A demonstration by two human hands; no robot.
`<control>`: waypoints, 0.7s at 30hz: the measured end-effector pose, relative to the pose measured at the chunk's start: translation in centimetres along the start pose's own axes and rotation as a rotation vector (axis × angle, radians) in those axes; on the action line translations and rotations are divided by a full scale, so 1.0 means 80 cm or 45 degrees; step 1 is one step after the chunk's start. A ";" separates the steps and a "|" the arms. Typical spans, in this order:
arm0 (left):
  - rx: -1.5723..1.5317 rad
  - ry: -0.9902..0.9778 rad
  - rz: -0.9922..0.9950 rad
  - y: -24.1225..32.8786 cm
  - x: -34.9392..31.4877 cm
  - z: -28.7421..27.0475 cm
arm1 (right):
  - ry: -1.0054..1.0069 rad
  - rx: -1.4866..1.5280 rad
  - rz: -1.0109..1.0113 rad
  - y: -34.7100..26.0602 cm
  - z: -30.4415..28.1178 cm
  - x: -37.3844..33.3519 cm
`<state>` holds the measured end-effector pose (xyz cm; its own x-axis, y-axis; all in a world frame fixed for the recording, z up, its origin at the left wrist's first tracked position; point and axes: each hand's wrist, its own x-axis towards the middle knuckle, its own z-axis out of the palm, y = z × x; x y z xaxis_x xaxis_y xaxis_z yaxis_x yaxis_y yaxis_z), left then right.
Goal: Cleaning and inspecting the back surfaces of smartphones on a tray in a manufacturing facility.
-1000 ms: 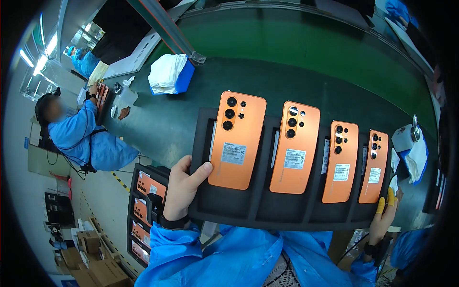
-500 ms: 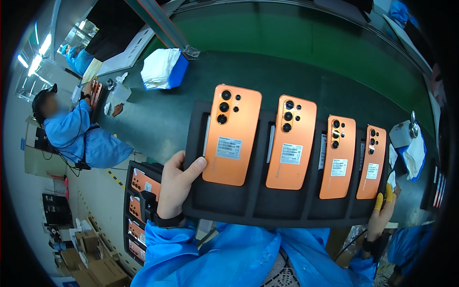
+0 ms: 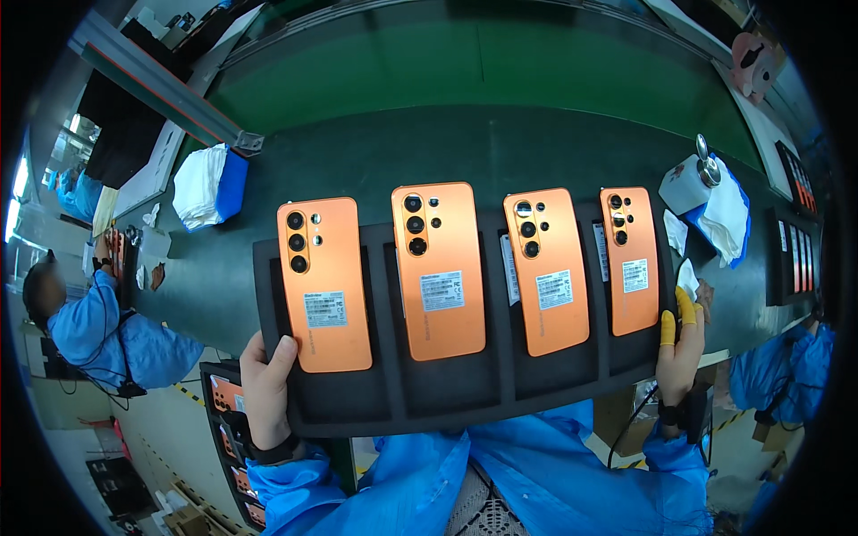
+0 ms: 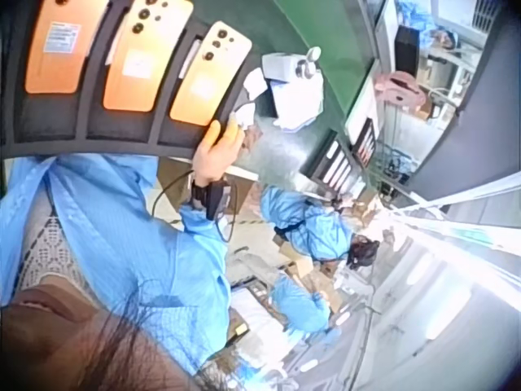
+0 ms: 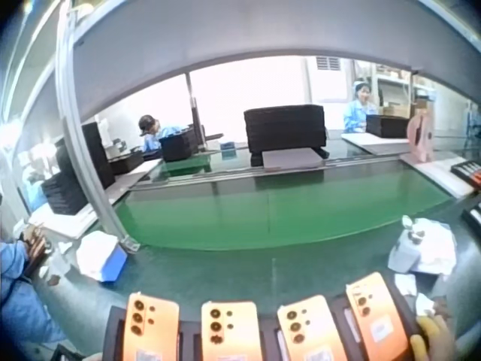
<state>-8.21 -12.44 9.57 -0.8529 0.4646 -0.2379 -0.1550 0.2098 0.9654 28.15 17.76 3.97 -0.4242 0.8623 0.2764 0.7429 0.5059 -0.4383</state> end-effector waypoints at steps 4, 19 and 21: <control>0.044 -0.042 -0.034 -0.008 0.014 0.003 | -0.001 -0.059 0.070 -0.006 -0.004 0.001; -0.136 -0.004 0.261 -0.025 0.060 -0.037 | 0.337 0.264 -0.032 -0.041 0.014 0.026; -0.171 -0.087 0.266 -0.026 0.091 -0.045 | 0.304 0.239 -0.035 -0.050 0.023 0.046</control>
<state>-15.87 -12.55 6.22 -0.8386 0.5436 -0.0341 -0.0479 -0.0112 0.9988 22.67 18.94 5.18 -0.2928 0.8306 0.4737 0.6150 0.5430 -0.5719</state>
